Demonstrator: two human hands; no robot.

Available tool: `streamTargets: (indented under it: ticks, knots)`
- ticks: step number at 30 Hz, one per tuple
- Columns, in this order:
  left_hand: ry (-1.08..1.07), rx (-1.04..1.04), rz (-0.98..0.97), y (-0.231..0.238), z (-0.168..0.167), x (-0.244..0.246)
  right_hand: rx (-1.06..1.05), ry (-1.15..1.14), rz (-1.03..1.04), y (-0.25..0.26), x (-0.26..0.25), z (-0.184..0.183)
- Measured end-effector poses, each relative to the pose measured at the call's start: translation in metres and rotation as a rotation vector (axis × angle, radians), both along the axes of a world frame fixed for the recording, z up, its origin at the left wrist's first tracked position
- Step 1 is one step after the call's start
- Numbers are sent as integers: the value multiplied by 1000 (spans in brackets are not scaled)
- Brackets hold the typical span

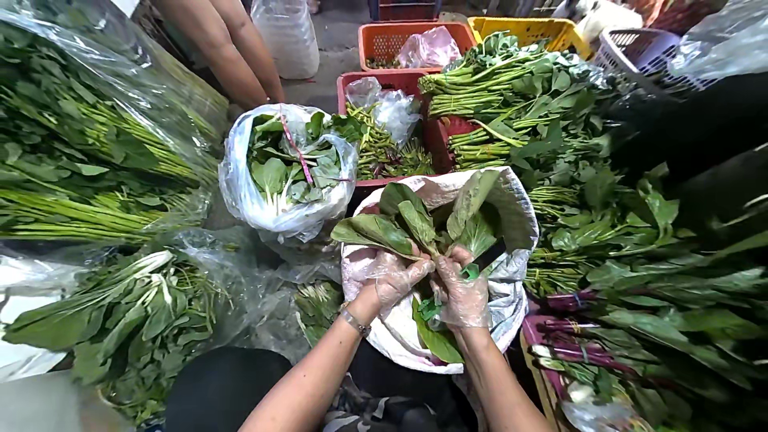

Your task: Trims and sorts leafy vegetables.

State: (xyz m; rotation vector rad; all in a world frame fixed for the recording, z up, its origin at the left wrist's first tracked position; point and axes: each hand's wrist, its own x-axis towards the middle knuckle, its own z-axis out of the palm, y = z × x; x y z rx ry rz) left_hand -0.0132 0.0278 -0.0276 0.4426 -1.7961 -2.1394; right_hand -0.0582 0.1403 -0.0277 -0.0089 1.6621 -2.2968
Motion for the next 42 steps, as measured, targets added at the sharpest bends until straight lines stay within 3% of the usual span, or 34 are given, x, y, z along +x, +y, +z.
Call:
streamTargets:
  ticks: [7,13,14,16,17,18,19,21,22,26,29,33,35,38,40,42]
  knots:
    - [-1,-58,-16,6,10,0,15,62,-14,8,-2,3]
    - [-119,-398,-29,15,21,11,32,-60,-41,9,-6,14]
    - [-52,-323,-26,15,11,13,16,-84,-50,9,-7,15]
    - [86,189,-18,14,-17,27,-43,-129,-47,9,-9,15]
    - [32,406,14,15,-14,38,-60,-148,-29,11,-11,16]
    - [-37,457,27,14,-7,44,-76,-167,1,13,-13,17]
    - [-77,348,24,11,-5,44,-93,-182,36,15,-14,17]
    - [-190,-113,-31,5,14,30,-92,-179,91,19,-18,19]
    - [-243,-239,-57,4,26,23,-74,-160,95,21,-20,18]
    - [-453,-291,-264,4,54,19,129,90,58,22,-20,10]
    - [-244,-47,-115,15,31,11,269,223,2,16,-12,5]
    - [24,126,205,25,15,4,102,-107,18,10,-18,11]
    - [78,141,227,20,14,8,232,-97,96,21,-29,8]
    - [117,44,143,12,14,13,621,185,256,44,-37,4]
    - [164,47,132,14,10,10,600,255,233,49,-33,2]
    - [155,82,90,21,6,8,377,137,239,42,-20,8]
